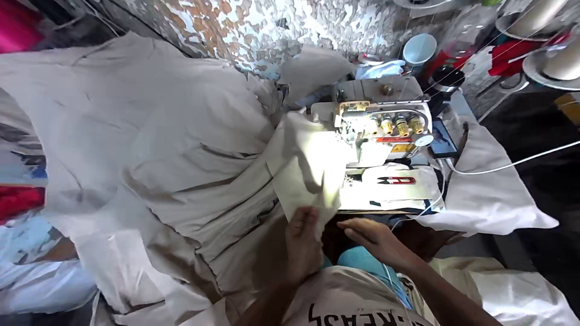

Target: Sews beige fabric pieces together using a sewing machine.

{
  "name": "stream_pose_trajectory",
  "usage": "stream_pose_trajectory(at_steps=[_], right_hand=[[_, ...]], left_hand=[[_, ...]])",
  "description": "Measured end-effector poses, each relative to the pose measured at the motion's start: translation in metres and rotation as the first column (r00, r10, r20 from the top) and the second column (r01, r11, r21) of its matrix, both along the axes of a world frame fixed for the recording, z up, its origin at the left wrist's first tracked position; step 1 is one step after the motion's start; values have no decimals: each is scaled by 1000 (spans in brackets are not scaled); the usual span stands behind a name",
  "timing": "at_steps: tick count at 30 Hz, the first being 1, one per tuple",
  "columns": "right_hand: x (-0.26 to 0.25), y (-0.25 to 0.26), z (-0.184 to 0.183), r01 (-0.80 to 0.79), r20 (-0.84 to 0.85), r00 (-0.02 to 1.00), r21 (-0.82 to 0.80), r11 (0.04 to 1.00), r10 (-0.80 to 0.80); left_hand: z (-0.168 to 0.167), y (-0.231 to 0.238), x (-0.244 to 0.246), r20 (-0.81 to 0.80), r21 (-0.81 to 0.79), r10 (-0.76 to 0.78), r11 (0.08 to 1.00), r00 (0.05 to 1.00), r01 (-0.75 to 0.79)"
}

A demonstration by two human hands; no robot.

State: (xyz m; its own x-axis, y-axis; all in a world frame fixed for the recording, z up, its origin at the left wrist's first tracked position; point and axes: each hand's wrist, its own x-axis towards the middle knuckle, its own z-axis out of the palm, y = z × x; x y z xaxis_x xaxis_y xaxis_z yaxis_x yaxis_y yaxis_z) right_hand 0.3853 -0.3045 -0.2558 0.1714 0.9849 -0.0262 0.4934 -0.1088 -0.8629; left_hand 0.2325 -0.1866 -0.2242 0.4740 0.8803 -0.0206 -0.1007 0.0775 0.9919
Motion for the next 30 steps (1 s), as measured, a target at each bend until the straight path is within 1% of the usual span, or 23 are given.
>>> stream_pose_trajectory(at_steps=[1,2,3,4,5,7,8,9,10,11,13,14,15,17,19,20,23,25,27,28,30], right_hand=[[6,18,1,-54,141,988,-49,997,60],[8,39,7,-151,194,964,-167,974,182],[6,61,13,-246,203,933,-246,938,298],[0,82,16,-308,205,912,-228,924,355],[-8,98,18,-327,191,917,-138,935,349],[-18,118,19,-273,152,954,91,958,258],[-18,123,21,-218,96,974,150,964,205],[-15,124,22,-129,38,992,209,969,124],[-11,123,17,-3,-2,1000,279,960,4],[-4,123,9,143,-27,989,358,923,-143],[21,121,2,390,-47,912,411,824,-408],[35,121,4,475,-22,860,398,785,-509],[49,121,6,520,31,820,375,767,-571],[71,126,6,517,126,802,342,785,-584],[84,133,3,449,151,839,348,823,-522],[87,134,1,413,137,866,342,844,-480],[96,129,-17,345,17,929,320,882,-370],[101,120,-27,306,-33,950,316,898,-312],[103,113,-33,277,-48,960,311,909,-276],[103,110,-35,269,-46,962,304,914,-268],[101,106,-36,269,-38,962,298,916,-270]], left_hand=[[13,11,6,38,1,57,998,998,-57],[22,22,15,102,76,94,992,990,-102],[28,34,26,171,197,101,971,980,-135],[32,44,40,226,345,94,923,970,-170],[35,54,53,256,486,86,850,963,-205],[40,72,71,241,719,87,653,967,-238],[44,81,76,228,807,96,537,969,-243],[47,89,79,216,870,105,431,971,-240],[48,97,80,203,911,116,340,972,-231],[50,104,80,202,936,127,266,971,-230],[52,114,82,211,959,139,160,967,-233],[54,117,83,207,966,140,127,968,-225],[55,118,82,193,973,134,101,972,-207],[59,118,83,163,983,119,63,979,-172],[63,117,85,149,987,116,47,982,-156],[65,116,87,147,988,117,39,982,-152],[67,117,90,121,993,89,2,989,-121],[65,116,93,85,996,60,-32,995,-83],[61,115,96,52,997,32,-56,998,-50],[58,114,98,41,997,20,-60,999,-40],[52,113,99,27,999,-14,-40,1000,-28]])
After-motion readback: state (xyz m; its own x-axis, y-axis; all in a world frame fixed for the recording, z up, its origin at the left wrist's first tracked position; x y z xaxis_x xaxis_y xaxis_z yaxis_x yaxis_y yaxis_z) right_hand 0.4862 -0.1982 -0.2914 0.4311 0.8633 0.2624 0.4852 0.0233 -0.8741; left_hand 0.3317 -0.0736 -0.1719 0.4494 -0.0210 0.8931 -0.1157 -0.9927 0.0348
